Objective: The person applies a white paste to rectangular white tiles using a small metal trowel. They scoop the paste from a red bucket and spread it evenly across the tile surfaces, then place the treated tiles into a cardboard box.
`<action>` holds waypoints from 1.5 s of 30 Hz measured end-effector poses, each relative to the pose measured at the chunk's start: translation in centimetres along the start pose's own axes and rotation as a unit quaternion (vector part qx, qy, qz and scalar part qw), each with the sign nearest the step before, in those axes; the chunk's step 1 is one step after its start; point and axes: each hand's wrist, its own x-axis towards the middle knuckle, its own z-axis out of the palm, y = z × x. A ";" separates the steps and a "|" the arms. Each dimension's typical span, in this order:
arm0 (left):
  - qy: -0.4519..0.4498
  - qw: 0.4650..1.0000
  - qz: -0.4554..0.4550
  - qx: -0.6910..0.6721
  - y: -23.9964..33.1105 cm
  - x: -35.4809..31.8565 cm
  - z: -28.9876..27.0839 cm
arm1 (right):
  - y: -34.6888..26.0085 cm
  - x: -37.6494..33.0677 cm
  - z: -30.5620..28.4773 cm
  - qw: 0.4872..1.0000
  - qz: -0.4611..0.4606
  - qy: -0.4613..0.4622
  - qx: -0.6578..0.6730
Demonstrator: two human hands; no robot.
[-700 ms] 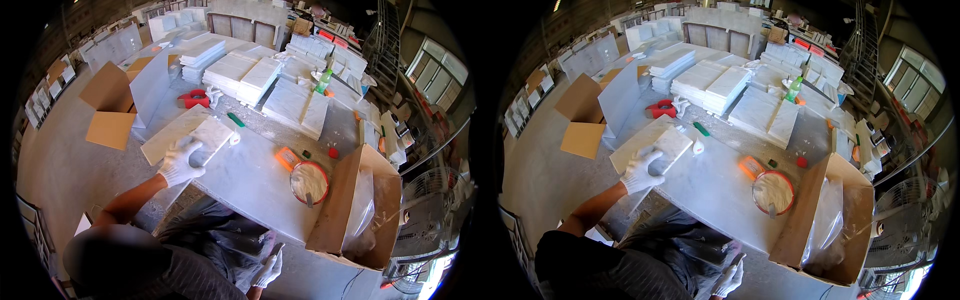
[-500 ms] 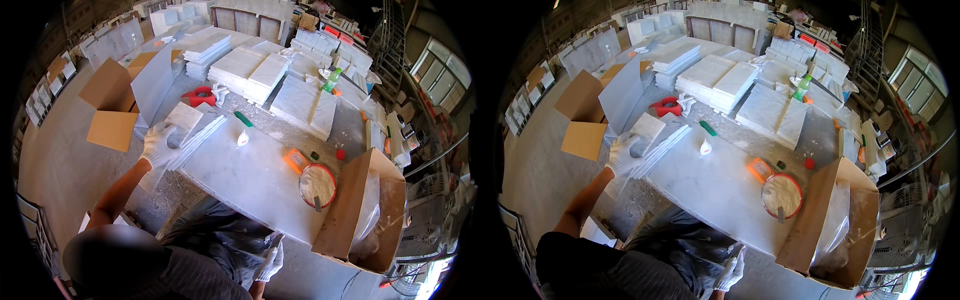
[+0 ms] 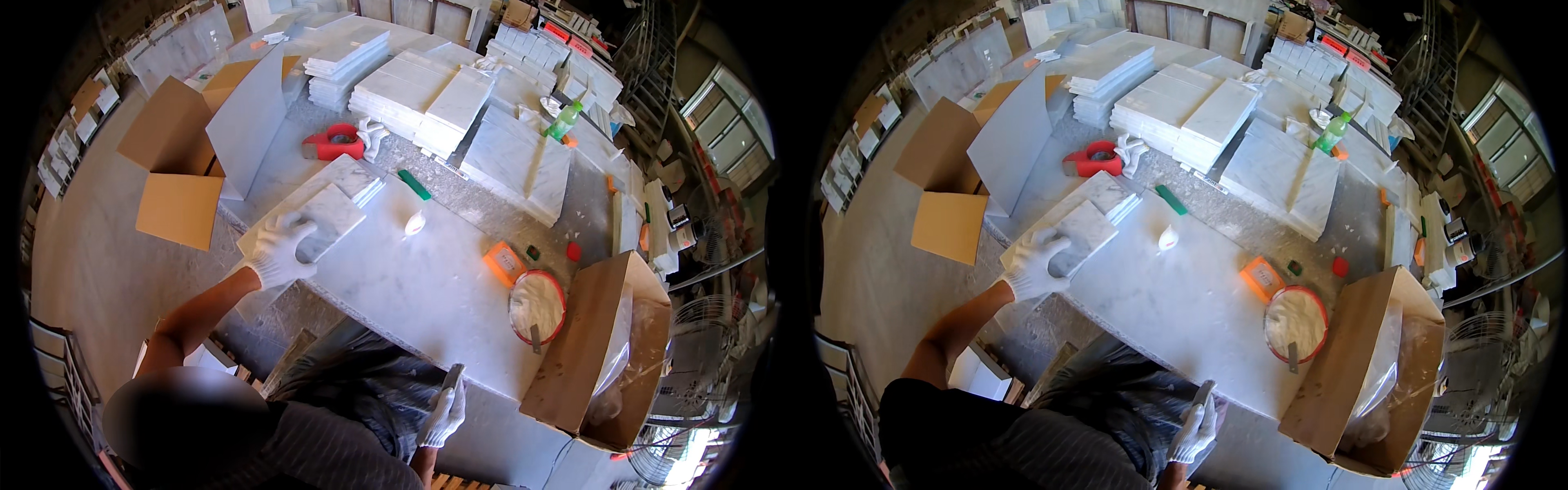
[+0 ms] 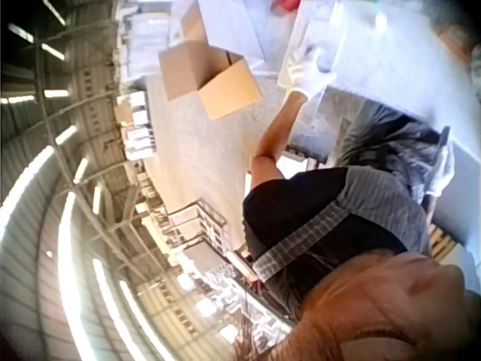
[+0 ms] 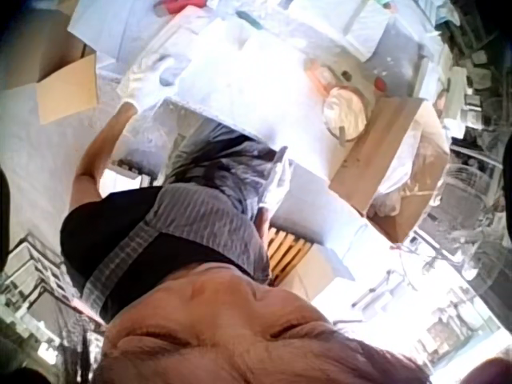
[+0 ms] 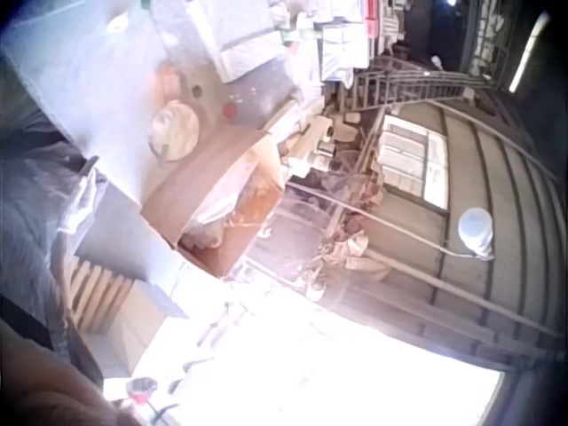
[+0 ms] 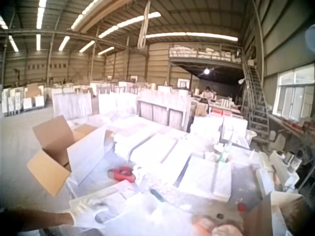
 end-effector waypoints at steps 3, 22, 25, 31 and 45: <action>-0.022 0.999 0.021 -0.042 1.2 -0.1 0.6 | 0.1 0.3 0.3 1.000 -0.016 -0.001 -0.011; 0.007 0.999 0.010 -0.037 -5.6 8.3 1.8 | 0.8 2.5 3.7 0.997 0.008 -0.063 0.034; 0.049 0.998 0.001 0.030 -7.2 7.4 1.8 | -1.2 4.1 4.0 0.995 -0.030 -0.085 -0.030; -0.094 0.991 -0.075 0.055 -4.3 6.2 2.6 | 0.1 3.8 4.9 0.986 -0.134 -0.091 -0.044; -0.091 0.985 -0.130 0.068 -2.9 7.6 2.1 | -4.3 16.6 11.1 0.965 -0.228 -0.075 -0.106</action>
